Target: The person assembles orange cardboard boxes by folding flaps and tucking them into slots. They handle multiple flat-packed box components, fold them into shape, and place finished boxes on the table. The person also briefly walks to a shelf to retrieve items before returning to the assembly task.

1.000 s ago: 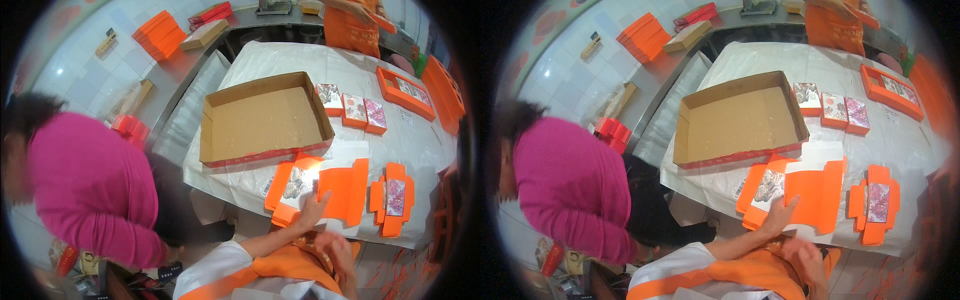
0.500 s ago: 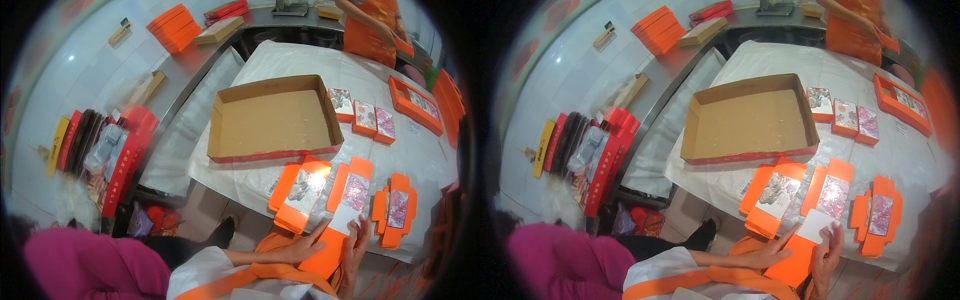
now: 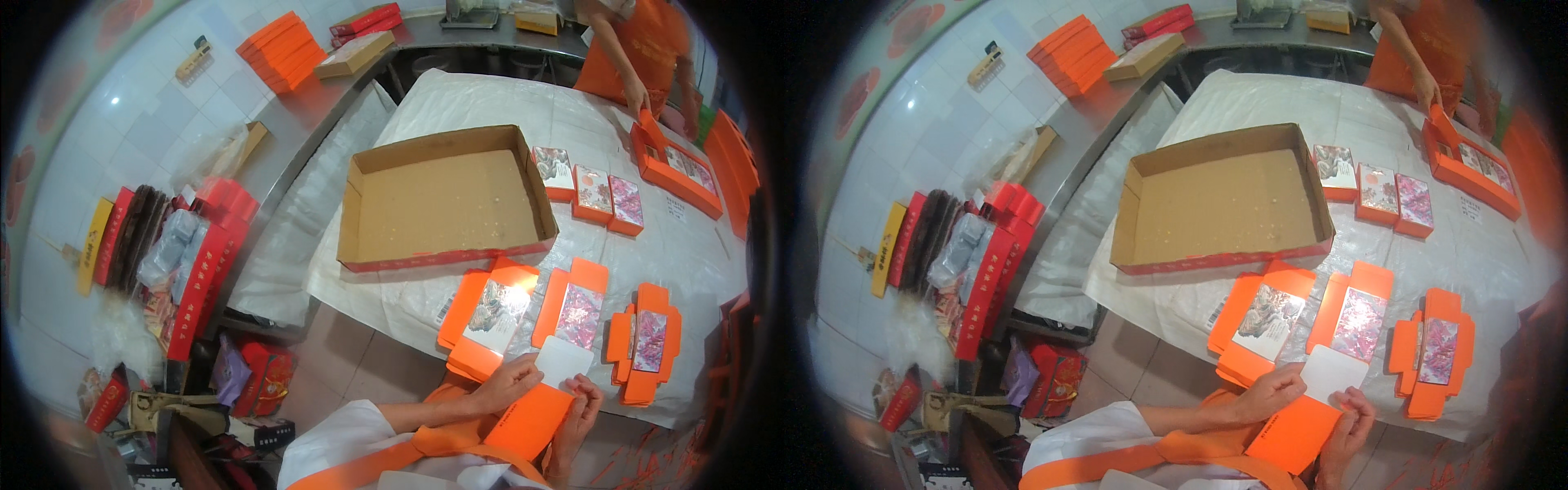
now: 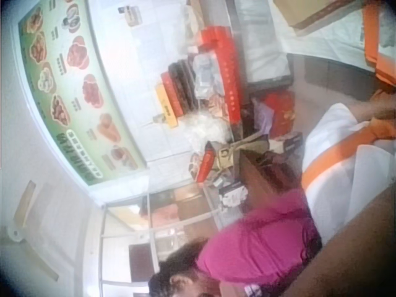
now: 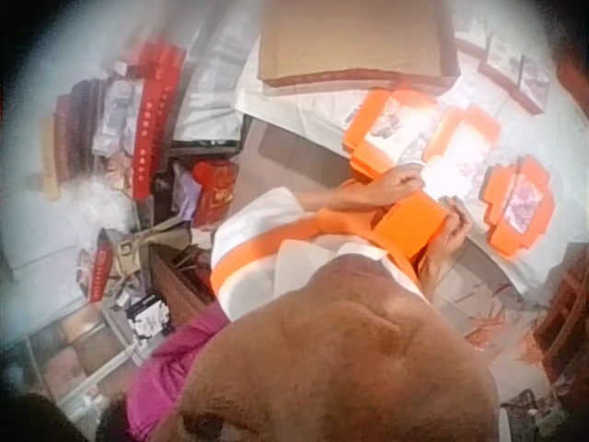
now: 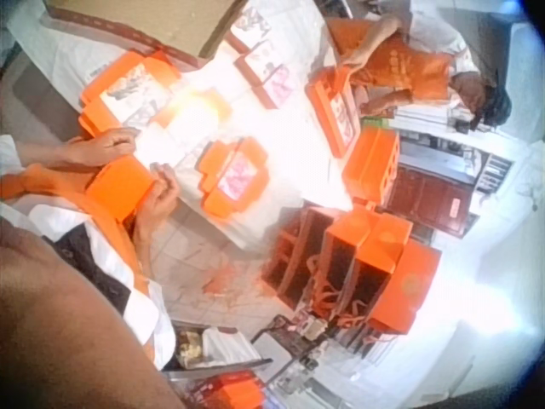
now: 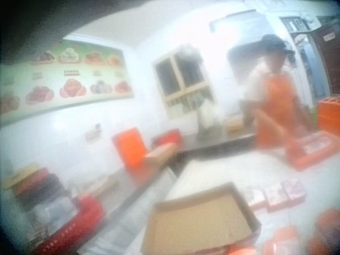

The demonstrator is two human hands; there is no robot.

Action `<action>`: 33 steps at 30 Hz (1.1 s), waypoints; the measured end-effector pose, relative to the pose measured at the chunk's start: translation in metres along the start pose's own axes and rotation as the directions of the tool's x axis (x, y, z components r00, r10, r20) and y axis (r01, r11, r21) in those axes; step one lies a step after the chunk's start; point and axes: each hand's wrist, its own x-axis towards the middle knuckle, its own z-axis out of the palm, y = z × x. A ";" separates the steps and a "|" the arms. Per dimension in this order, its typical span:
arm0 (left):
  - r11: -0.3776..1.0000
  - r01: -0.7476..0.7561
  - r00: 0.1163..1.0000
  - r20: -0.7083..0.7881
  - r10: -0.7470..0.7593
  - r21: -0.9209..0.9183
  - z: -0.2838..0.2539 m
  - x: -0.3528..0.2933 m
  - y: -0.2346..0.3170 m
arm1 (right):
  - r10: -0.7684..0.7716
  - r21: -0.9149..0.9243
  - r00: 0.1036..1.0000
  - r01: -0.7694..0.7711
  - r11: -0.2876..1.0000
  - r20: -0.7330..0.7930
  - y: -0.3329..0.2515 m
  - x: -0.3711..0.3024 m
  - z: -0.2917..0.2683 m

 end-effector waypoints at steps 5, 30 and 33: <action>0.989 -0.073 0.988 -0.148 0.054 -0.127 0.014 -0.007 -0.002 | -0.148 -0.010 0.989 0.148 0.989 0.011 -0.005 0.003 0.001; 0.942 -0.232 0.966 0.172 0.193 0.244 0.000 -0.010 -0.011 | 0.091 0.035 0.981 -0.098 0.995 0.171 0.008 -0.009 -0.001; 0.865 -0.342 0.937 0.209 0.281 0.369 0.002 -0.009 -0.010 | 0.107 -0.031 0.988 -0.104 0.994 0.115 0.006 -0.011 0.001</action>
